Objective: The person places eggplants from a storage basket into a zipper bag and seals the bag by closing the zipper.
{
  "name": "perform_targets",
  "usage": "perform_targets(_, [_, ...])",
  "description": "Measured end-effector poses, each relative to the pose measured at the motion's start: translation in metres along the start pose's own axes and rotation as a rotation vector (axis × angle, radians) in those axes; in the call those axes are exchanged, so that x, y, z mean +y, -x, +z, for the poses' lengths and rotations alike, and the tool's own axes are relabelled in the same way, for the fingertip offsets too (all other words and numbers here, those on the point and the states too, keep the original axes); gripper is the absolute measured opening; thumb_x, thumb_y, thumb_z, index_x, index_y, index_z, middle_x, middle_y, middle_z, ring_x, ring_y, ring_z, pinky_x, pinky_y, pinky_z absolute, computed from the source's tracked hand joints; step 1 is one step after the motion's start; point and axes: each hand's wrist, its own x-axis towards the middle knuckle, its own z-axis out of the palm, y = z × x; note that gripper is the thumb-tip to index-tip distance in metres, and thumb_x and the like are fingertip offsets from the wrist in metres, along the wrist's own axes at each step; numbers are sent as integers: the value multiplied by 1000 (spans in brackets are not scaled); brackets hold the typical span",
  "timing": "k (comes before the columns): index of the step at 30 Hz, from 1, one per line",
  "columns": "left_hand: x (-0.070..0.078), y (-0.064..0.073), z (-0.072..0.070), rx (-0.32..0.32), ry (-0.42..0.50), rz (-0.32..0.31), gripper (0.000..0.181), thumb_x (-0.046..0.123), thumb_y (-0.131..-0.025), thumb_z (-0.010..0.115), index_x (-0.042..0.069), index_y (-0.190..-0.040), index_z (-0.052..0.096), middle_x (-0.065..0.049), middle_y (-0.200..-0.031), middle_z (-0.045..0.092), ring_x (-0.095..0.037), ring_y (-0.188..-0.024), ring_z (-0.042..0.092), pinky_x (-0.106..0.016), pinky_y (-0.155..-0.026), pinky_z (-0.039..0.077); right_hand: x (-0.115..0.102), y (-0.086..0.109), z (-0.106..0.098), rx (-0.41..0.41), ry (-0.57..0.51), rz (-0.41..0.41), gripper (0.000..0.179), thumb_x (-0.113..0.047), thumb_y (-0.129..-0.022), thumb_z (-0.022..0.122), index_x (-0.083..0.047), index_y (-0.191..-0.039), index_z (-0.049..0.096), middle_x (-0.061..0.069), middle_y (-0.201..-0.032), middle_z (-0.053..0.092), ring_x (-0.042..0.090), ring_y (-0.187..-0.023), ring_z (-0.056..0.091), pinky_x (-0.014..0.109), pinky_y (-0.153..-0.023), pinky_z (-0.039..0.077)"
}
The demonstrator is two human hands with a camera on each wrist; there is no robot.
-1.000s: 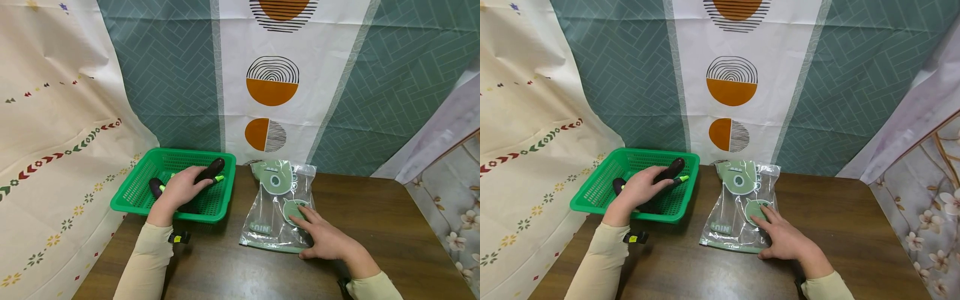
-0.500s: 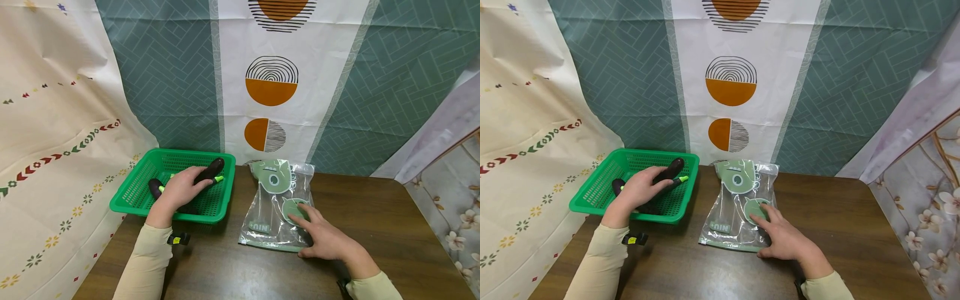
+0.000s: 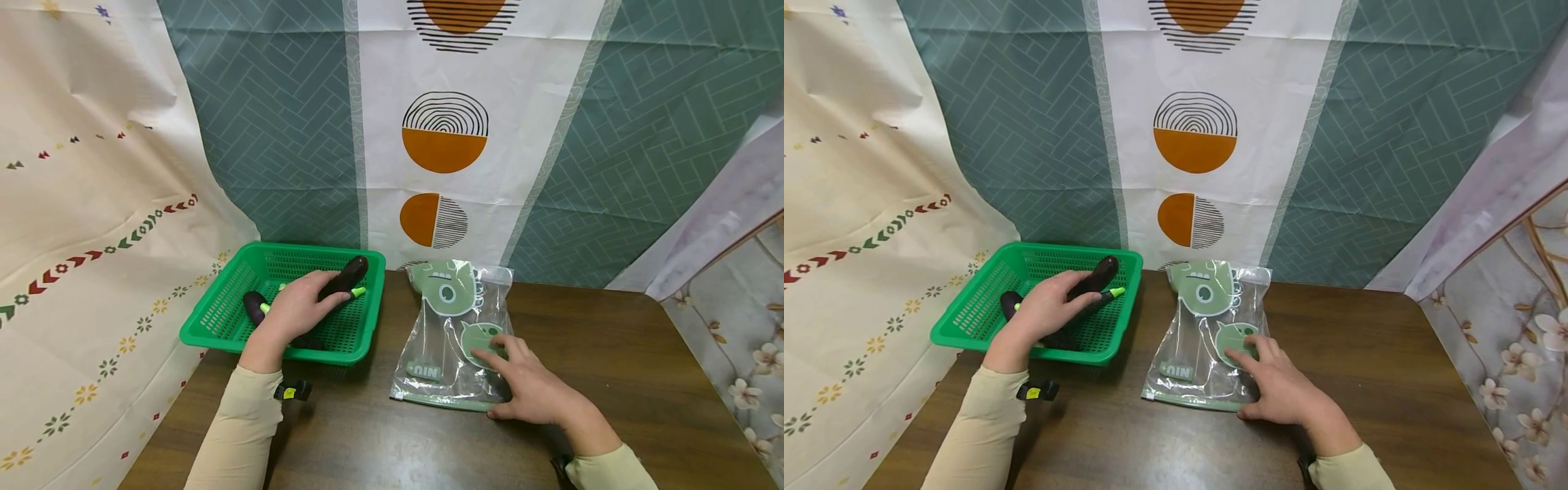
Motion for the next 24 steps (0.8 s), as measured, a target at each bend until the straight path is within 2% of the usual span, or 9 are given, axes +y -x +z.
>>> perform_targets(7, [1,0,1,1,1,3,51,42,-108,75,7,-146,70,-14,-135,75,-35,-117,72,-58,-100,60,-1,-2,1,22,-25,-17,105,-32,-70,107,-14,-158,52,4,-139,46,24,-127,47,49,-97,57])
perform_targets(12, [0,0,2,8,11,8,51,42,-108,75,7,-145,71,-14,-132,75,-34,-115,72,-58,-100,60,-1,-1,0,34,-36,-41,90,-32,-69,108,-13,-139,55,-1,-126,48,20,-120,48,43,-95,57])
perform_targets(17, [1,-1,4,20,25,9,52,42,-108,75,5,-146,70,-15,-135,75,-36,-118,72,-59,-102,59,0,-1,-1,25,-45,-57,74,-34,-69,107,-18,-120,57,-6,-115,44,15,-111,45,35,-86,54])
perform_targets(20, [3,-1,6,21,37,2,55,41,-108,75,3,-148,68,-18,-140,73,-39,-125,71,-61,-106,57,0,0,-2,18,-53,-63,67,-36,-71,107,-21,-115,59,-7,-112,44,14,-109,45,33,-84,53])
perform_targets(24, [4,-1,8,21,57,-14,57,41,-109,74,1,-150,67,-20,-145,71,-41,-131,68,-61,-110,55,0,-1,-4,7,-61,-67,62,-37,-73,106,-22,-115,62,-8,-112,45,14,-108,45,32,-85,53])
